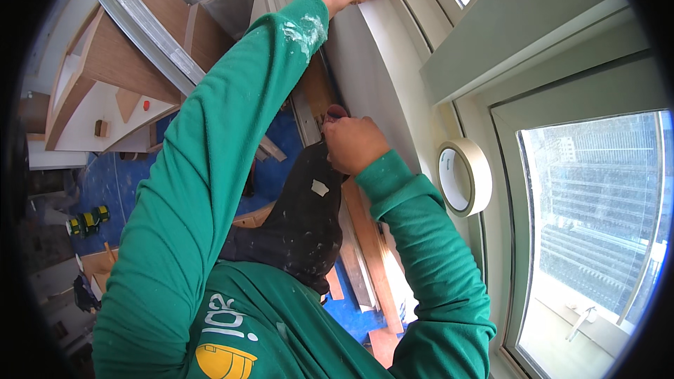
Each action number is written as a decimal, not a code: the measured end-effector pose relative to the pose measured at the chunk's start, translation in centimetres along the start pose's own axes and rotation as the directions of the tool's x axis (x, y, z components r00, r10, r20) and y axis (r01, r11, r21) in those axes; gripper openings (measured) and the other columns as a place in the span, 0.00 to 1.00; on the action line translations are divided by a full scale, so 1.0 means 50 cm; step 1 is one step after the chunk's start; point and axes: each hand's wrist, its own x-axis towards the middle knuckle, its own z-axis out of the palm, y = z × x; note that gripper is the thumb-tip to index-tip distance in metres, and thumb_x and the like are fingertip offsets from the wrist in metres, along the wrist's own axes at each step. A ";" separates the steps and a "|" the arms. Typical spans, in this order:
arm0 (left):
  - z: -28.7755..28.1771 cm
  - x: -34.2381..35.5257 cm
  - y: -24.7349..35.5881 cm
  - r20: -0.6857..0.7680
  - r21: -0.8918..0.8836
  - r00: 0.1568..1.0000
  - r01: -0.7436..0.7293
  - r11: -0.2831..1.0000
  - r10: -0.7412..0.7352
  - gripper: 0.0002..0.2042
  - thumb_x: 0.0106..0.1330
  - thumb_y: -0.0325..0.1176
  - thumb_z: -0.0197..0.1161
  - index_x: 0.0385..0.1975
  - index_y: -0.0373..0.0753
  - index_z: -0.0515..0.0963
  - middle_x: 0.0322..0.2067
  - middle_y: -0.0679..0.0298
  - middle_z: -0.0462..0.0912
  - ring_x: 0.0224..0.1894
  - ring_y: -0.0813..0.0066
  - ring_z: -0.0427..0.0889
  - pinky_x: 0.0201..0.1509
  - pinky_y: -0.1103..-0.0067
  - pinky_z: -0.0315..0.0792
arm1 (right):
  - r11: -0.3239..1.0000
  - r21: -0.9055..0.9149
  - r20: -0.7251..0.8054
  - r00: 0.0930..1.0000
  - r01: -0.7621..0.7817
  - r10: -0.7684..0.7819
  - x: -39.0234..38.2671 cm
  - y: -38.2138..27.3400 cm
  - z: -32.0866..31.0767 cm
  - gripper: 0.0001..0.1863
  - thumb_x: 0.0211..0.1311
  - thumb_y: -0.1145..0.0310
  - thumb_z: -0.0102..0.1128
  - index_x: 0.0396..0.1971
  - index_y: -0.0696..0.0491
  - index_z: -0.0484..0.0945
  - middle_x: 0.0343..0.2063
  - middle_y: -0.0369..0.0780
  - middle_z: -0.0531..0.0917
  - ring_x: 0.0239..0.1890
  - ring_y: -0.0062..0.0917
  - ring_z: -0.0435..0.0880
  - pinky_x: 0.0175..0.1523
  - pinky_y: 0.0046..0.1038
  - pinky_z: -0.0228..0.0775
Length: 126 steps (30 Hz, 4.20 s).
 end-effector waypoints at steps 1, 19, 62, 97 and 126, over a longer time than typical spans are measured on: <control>0.000 -0.001 0.001 0.010 -0.001 1.000 -0.003 1.000 0.003 0.05 0.48 0.28 0.67 0.25 0.41 0.86 0.32 0.60 0.88 0.46 0.59 0.87 0.58 0.62 0.71 | 1.000 0.001 -0.001 1.000 0.005 -0.005 0.000 0.001 0.003 0.22 0.58 0.60 0.76 0.50 0.53 0.85 0.43 0.45 0.90 0.48 0.42 0.89 0.55 0.44 0.81; 0.026 -0.023 -0.052 -0.236 -0.134 0.951 -0.237 0.962 0.202 0.06 0.58 0.30 0.70 0.32 0.49 0.92 0.32 0.64 0.90 0.42 0.59 0.88 0.61 0.64 0.70 | 1.000 0.006 -0.022 0.999 0.026 -0.026 0.001 -0.003 0.003 0.21 0.58 0.60 0.76 0.48 0.54 0.84 0.43 0.45 0.89 0.49 0.42 0.89 0.55 0.44 0.80; 0.034 -0.091 -0.037 -0.422 -0.281 0.872 -0.385 0.879 0.247 0.07 0.64 0.34 0.72 0.36 0.40 0.91 0.36 0.55 0.90 0.36 0.55 0.87 0.45 0.67 0.82 | 1.000 0.011 0.000 1.000 0.007 -0.007 0.004 0.006 0.007 0.21 0.59 0.61 0.75 0.49 0.54 0.84 0.42 0.45 0.90 0.48 0.43 0.89 0.55 0.44 0.80; 0.054 -0.196 -0.041 -0.596 -0.119 0.761 -0.399 0.909 0.256 0.28 0.79 0.56 0.51 0.44 0.34 0.88 0.55 0.48 0.84 0.62 0.50 0.79 0.69 0.55 0.66 | 1.000 0.014 -0.005 1.000 0.007 -0.007 -0.001 -0.005 -0.002 0.21 0.60 0.59 0.74 0.50 0.52 0.85 0.44 0.44 0.90 0.51 0.41 0.88 0.59 0.44 0.77; -0.050 -0.544 -0.307 -0.524 -0.504 0.852 -0.327 0.800 0.018 0.10 0.65 0.18 0.57 0.42 0.29 0.82 0.42 0.50 0.87 0.36 0.59 0.89 0.46 0.70 0.82 | 1.000 -0.009 -0.088 0.996 0.030 -0.030 -0.008 0.002 0.011 0.19 0.61 0.60 0.73 0.48 0.53 0.83 0.41 0.44 0.89 0.49 0.43 0.88 0.55 0.45 0.78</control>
